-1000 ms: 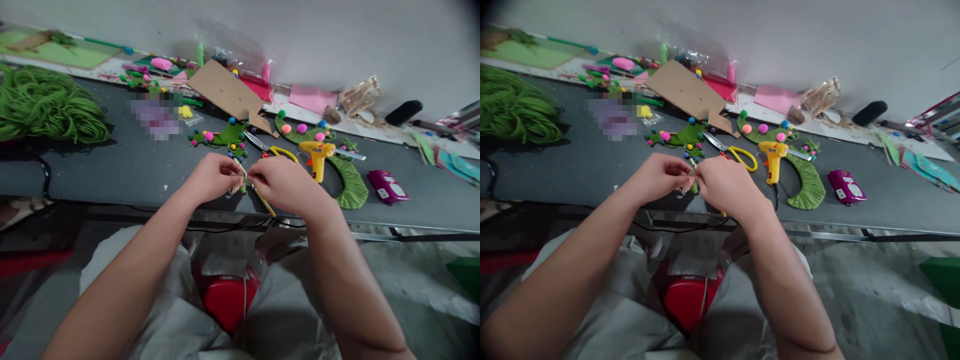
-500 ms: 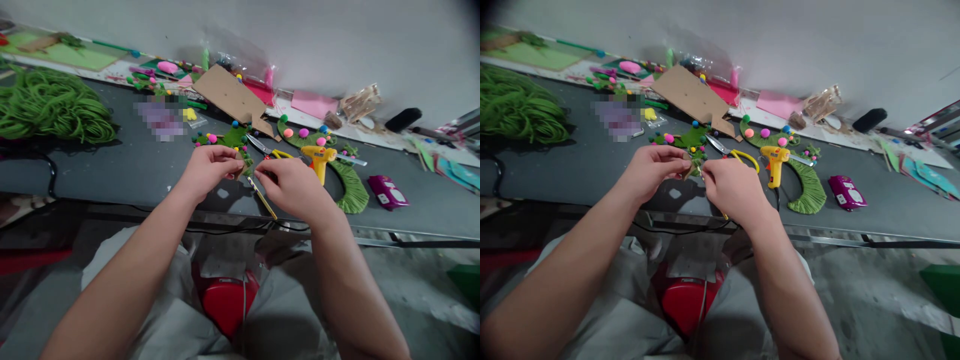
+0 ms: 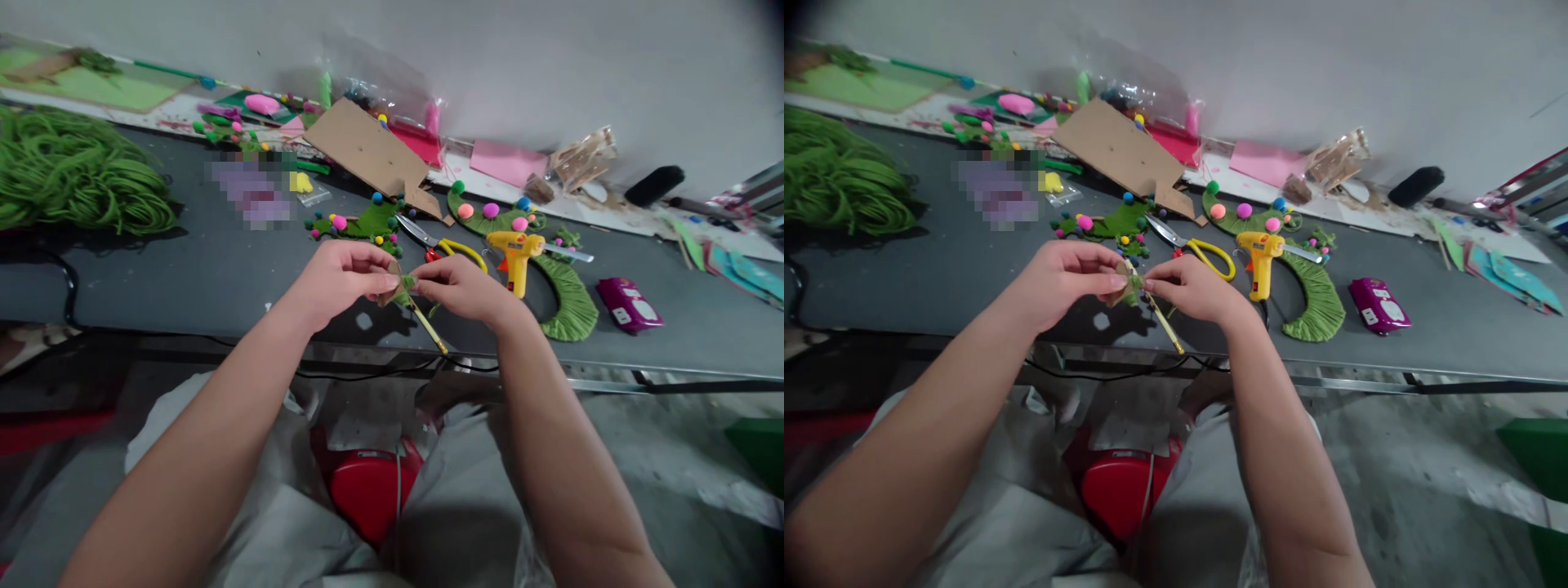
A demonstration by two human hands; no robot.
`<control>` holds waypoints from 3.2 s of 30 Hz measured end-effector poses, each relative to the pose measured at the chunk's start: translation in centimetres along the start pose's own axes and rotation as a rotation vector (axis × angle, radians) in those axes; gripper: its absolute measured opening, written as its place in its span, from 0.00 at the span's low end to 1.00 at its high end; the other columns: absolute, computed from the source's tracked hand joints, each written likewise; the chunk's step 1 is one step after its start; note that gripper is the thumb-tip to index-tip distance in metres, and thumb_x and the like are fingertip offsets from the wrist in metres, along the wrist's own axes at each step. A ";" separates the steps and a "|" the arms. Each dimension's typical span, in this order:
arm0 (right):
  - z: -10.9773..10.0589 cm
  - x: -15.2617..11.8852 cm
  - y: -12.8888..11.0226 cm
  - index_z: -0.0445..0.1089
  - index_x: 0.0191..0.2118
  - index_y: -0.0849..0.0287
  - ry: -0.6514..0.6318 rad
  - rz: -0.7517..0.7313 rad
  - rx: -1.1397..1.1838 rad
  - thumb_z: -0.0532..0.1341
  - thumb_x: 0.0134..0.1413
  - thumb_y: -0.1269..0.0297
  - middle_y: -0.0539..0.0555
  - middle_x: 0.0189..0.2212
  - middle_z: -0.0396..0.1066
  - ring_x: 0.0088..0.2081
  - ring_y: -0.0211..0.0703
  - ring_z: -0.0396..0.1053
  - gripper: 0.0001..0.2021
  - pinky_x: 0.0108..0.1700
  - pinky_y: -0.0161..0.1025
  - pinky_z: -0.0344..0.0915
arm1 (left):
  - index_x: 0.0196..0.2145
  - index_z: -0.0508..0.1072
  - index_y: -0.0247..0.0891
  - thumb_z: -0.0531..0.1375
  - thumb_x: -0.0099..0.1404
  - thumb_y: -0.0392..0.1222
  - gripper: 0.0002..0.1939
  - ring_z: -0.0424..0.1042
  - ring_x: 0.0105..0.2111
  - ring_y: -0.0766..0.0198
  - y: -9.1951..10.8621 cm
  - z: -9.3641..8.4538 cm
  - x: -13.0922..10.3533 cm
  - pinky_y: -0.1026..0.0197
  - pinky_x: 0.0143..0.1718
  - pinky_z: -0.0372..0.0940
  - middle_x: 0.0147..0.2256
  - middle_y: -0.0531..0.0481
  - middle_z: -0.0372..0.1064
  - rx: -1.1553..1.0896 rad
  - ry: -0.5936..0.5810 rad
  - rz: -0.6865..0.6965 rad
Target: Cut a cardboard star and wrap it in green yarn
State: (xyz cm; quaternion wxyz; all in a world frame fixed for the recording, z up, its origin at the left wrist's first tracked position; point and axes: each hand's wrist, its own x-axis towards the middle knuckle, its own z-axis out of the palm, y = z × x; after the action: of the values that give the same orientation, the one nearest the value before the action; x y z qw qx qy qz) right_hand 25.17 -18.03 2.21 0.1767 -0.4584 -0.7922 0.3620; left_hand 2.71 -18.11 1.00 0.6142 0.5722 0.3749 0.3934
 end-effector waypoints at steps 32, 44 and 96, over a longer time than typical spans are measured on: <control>-0.7 -1.5 -1.4 0.80 0.36 0.63 -0.043 0.034 -0.107 0.59 0.64 0.60 0.49 0.25 0.70 0.27 0.36 0.58 0.14 0.32 0.37 0.55 | 0.32 0.80 0.34 0.71 0.53 0.37 0.08 0.72 0.26 0.66 -0.4 0.2 0.4 0.64 0.29 0.67 0.26 0.50 0.75 0.010 0.062 0.049; -1.4 -1.2 -2.3 0.82 0.35 0.63 0.028 0.020 -0.242 0.61 0.59 0.62 0.50 0.24 0.72 0.26 0.35 0.59 0.13 0.32 0.38 0.55 | 0.34 0.79 0.34 0.67 0.55 0.38 0.08 0.73 0.27 0.64 -1.3 0.7 0.1 0.62 0.30 0.67 0.28 0.48 0.77 0.362 -0.136 -0.069; -0.4 -2.0 -5.1 0.80 0.33 0.59 0.101 0.080 -0.445 0.58 0.61 0.64 0.55 0.28 0.75 0.29 0.41 0.63 0.12 0.33 0.39 0.55 | 0.34 0.79 0.34 0.67 0.55 0.40 0.09 0.73 0.26 0.63 -2.0 0.6 0.5 0.61 0.30 0.68 0.28 0.46 0.77 0.356 -0.049 0.000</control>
State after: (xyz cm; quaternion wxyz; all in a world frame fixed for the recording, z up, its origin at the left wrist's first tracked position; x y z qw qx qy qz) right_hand 23.44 -21.18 6.31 0.0960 -0.5347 -0.8238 0.1619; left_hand 3.55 -17.98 -0.97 0.5120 0.6814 0.4236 0.3069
